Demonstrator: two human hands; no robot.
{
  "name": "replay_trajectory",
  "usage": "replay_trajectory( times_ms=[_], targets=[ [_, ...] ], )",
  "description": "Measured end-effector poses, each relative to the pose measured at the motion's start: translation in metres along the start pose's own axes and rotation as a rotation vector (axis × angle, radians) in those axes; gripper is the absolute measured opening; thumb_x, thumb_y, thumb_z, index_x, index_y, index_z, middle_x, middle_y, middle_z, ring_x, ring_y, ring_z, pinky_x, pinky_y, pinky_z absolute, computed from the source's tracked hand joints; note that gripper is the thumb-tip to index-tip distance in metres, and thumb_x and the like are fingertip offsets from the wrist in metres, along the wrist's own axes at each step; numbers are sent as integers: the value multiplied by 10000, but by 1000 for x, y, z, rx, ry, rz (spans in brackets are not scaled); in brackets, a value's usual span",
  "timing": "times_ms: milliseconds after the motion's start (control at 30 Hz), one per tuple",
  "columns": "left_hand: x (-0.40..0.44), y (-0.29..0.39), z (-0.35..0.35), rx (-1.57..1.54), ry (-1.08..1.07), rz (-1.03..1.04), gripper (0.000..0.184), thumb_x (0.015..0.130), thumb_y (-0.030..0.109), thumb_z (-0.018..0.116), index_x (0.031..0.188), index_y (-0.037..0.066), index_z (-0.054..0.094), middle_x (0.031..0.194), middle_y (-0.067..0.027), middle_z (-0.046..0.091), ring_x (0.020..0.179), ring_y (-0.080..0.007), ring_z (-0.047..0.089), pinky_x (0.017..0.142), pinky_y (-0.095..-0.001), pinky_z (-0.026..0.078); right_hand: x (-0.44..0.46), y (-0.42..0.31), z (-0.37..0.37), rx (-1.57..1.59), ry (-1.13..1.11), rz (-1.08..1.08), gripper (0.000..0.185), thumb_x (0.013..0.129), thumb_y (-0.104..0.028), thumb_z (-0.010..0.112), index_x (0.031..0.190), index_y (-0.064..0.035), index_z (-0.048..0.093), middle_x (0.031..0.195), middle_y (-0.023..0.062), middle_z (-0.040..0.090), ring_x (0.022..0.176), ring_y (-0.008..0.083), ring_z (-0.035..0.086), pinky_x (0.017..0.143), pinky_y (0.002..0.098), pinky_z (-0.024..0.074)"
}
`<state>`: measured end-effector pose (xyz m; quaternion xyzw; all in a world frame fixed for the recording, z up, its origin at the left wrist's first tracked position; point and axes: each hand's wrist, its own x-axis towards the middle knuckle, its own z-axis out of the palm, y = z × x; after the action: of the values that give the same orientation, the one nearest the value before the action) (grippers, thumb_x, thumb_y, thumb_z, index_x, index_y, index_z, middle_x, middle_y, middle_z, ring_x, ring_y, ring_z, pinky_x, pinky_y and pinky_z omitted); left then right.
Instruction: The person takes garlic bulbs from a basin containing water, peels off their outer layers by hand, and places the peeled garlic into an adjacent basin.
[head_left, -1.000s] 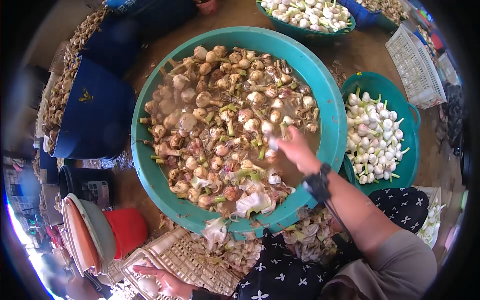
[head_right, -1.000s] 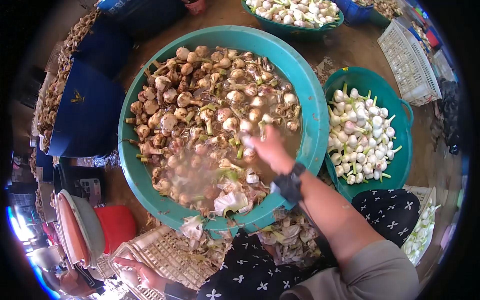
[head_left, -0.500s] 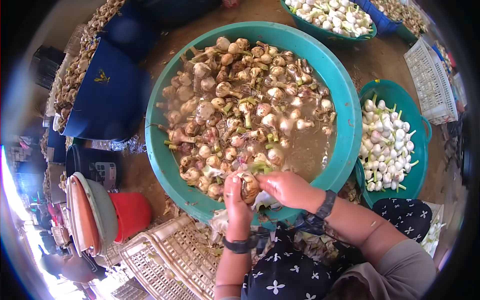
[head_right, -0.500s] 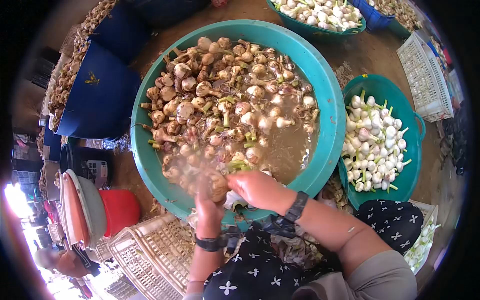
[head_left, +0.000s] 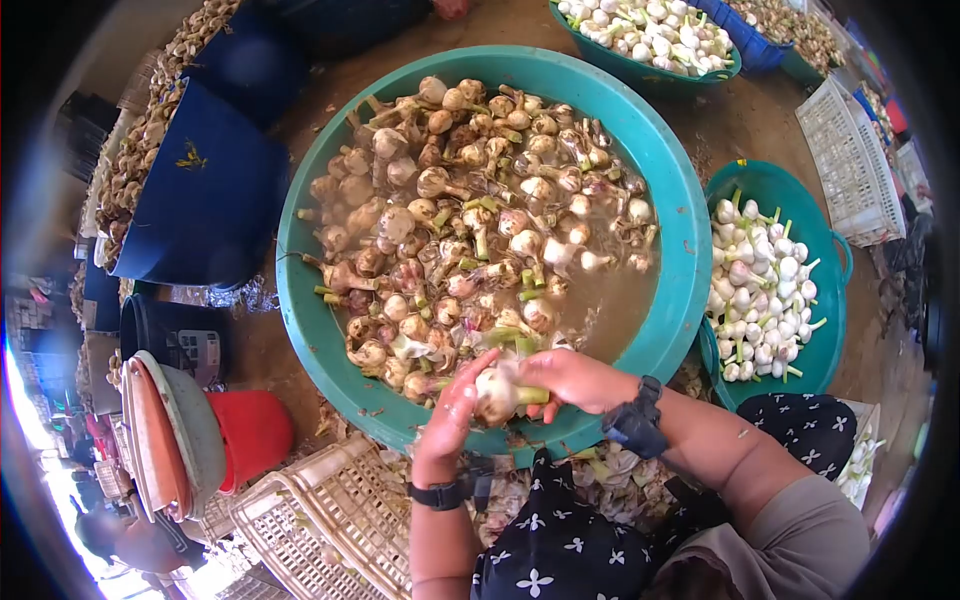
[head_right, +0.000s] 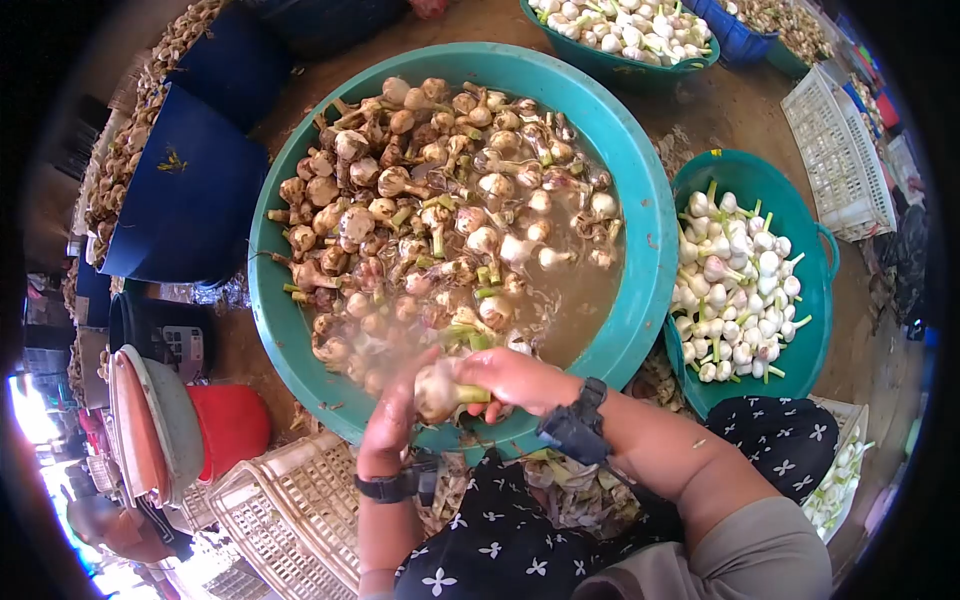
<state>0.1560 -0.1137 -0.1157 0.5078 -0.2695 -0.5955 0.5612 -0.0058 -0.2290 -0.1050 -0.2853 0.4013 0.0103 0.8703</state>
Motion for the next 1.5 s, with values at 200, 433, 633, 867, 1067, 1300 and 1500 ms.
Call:
replay_trajectory(
  times_ms=[200, 433, 633, 867, 1067, 1300, 1500],
  targets=[
    [-10, 19, 30, 730, 27, 111, 730, 640, 91, 745, 1298, 79, 431, 1296, -173, 448, 1137, -281, 492, 905, -331, 428, 21, 21, -21, -15, 50, -51, 154, 872, -168, 567, 880, -19, 607, 689, -14, 591, 532, 80, 535, 494, 227, 464],
    [-8, -25, 24, 634, 257, 376, 394, 796, -32, 548, 1174, 32, 459, 1255, -172, 487, 1110, -311, 515, 923, -396, 434, -2, 15, -15, -1, -140, -268, 221, 902, -135, 520, 1089, -20, 548, 979, 50, 585, 827, 129, 587, 701, 266, 500],
    [-3, -38, 2, -990, 486, -60, 244, 931, 213, 436, 1126, 78, 492, 1093, -94, 584, 943, -193, 600, 728, -310, 533, -53, 0, -23, -110, -308, -848, 260, 871, -26, 506, 1128, -36, 538, 1068, 157, 564, 926, 214, 583, 807, 339, 483],
    [-18, -19, -5, -1188, 516, 38, 343, 843, 371, 497, 982, 69, 583, 891, -88, 621, 802, -234, 608, 598, -311, 521, -52, -27, -61, -706, -61, -322, 239, 824, -261, 531, 919, -52, 597, 933, 145, 638, 814, 280, 627, 697, 379, 501],
    [-101, 43, -54, -1342, -350, 924, 300, 870, 311, 523, 1053, 76, 557, 916, -17, 611, 787, -130, 593, 673, -277, 495, -4, -46, -94, -1597, 828, -675, 275, 729, -175, 634, 947, -44, 530, 866, 140, 588, 846, 339, 554, 727, 437, 463],
    [-54, 21, -26, -504, 482, 250, 652, 842, 618, 405, 1164, 55, 474, 766, -69, 546, 670, -174, 544, 604, -310, 473, 51, -43, -125, -1642, 533, -292, 253, 819, -259, 525, 789, -43, 654, 834, 170, 629, 785, 335, 605, 690, 450, 472],
    [23, -31, 40, 405, 234, -160, 395, 943, 401, 374, 1038, 40, 502, 658, -40, 542, 530, -107, 465, 507, -240, 393, -6, 9, -23, -1172, 105, -815, 99, 785, -128, 530, 783, -42, 581, 713, 159, 584, 678, 341, 579, 606, 424, 459]
  ],
)
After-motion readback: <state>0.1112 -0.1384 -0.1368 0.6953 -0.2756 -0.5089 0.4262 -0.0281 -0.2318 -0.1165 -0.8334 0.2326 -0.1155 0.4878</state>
